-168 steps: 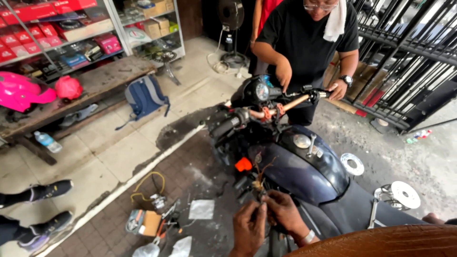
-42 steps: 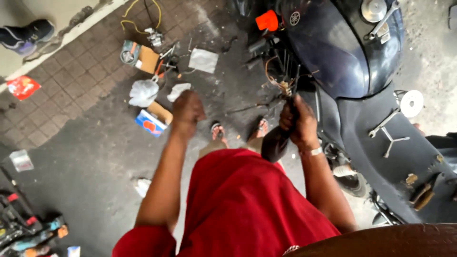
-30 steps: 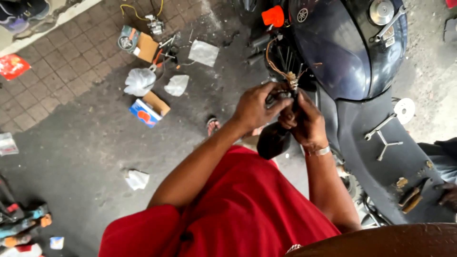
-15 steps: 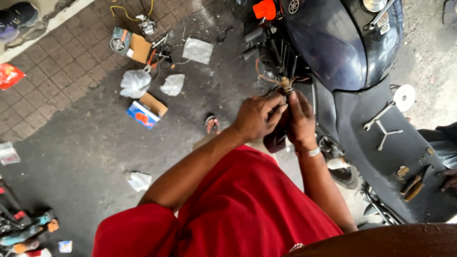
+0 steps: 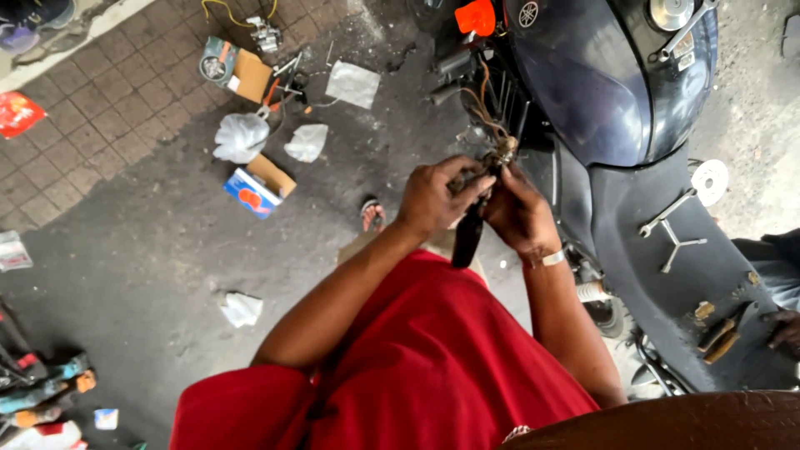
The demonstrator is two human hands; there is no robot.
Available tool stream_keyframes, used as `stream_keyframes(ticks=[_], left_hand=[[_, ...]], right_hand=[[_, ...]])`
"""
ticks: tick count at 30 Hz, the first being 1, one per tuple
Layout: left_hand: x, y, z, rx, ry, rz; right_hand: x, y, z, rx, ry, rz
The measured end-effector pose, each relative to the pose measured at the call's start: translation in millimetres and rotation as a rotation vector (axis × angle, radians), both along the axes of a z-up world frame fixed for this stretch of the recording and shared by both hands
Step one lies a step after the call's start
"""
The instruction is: Repairing and adjusting the front assembly and wiring of a motorcycle using hand tools like pliers and screwdrivers.
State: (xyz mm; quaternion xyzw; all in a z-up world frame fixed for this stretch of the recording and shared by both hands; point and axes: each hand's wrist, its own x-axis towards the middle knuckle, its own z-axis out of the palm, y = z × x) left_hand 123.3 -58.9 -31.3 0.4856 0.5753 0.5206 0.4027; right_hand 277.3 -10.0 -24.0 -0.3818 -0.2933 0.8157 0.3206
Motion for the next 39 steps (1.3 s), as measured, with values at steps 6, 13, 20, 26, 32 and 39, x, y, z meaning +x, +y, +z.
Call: stream_keyframes(ticks=[6,13,20,26,32,39], left_hand=[[1.8,7.6,-5.0,0.074,0.022,-0.035],[2.5,-1.8,0.3,0.296,0.501,-0.007],[24.6,-18.5,-44.9,0.339,0.691,-0.042],[6.1,-20.6,-13.8,0.188,0.407,0.029],[7.1,-17.0,-23.1,0.211,0.234,0.074],[9.2,-7.7,6.4,0.142,0.389,-0.041]], right_hand=[[-9.3,-2.6,11.3,0.061,-0.051,-0.014],[-9.4,-4.9,-7.8,0.282,-0.291,-0.245],[2.2,-3.8,-68.5,0.292,-0.347,-0.396],[4.2,5.0,-53.4,0.226,-0.390,-0.294],[25.5,22.4,-23.6,0.530,-0.596,0.145],[17.8,25.9,21.7,0.905,-0.820,0.139]])
